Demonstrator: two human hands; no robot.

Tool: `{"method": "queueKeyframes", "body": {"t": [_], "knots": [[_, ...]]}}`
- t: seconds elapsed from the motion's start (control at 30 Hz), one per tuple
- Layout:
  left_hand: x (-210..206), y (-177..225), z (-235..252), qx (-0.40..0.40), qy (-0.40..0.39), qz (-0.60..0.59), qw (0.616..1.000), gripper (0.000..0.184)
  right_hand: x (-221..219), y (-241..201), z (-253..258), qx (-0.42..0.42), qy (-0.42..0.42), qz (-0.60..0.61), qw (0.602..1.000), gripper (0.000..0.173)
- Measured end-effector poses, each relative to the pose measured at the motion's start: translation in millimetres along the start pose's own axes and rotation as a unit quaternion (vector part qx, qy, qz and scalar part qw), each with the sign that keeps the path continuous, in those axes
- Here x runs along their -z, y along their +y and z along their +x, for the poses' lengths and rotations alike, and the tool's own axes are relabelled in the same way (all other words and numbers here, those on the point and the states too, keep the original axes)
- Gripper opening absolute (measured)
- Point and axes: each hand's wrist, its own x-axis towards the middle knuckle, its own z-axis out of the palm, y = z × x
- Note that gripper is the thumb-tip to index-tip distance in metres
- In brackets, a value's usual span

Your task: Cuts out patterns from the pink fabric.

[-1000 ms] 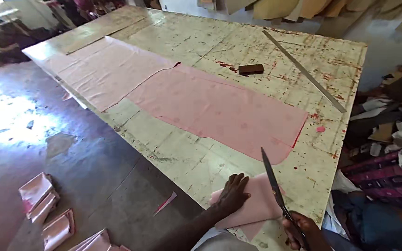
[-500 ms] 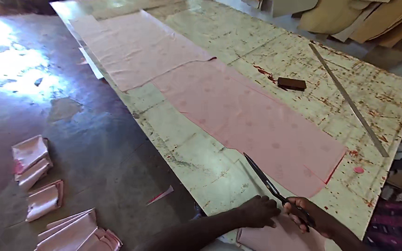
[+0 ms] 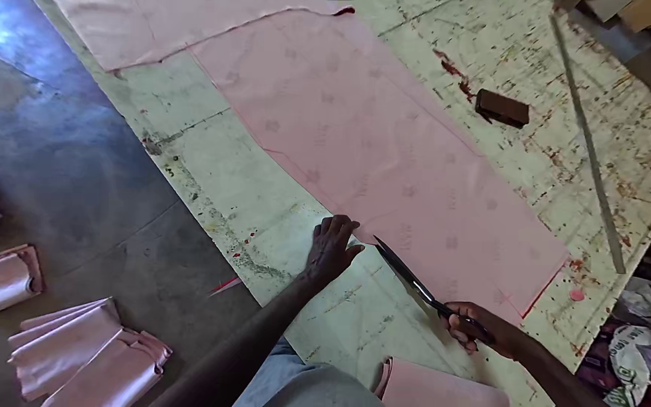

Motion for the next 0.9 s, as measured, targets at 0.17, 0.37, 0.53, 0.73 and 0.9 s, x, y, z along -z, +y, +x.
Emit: {"method": "queueKeyframes", "body": {"t": [0.17, 0.37, 0.53, 0.73, 0.9], "knots": [[-5.2, 5.2, 1.8, 0.012, 0.025, 0.034, 0.999, 0.036, 19.5, -17.9, 19.3, -0.011, -0.023, -0.022, 0.999, 0.063], [-5.2, 8.9, -1.2, 0.021, 0.050, 0.046, 0.997, 0.041, 37.4, -45.0, 37.5, -0.009, -0.069, -0.040, 0.997, 0.064], [7.8, 21.9, 2.9, 0.080, 0.023, 0.052, 0.995, 0.045, 43.9, -53.5, 41.7, -0.021, -0.097, -0.021, 0.995, 0.064], [4.6, 15.9, 2.7, 0.063, 0.058, 0.055, 0.995, 0.015, 38.8, -60.9, 35.6, -0.027, -0.065, -0.052, 0.996, 0.063], [-0.3, 9.2, -0.1, 0.047, 0.080, 0.039, 0.995, 0.014, 31.1, -67.8, 46.5, -0.021, -0.060, -0.055, 0.996, 0.062]]}}
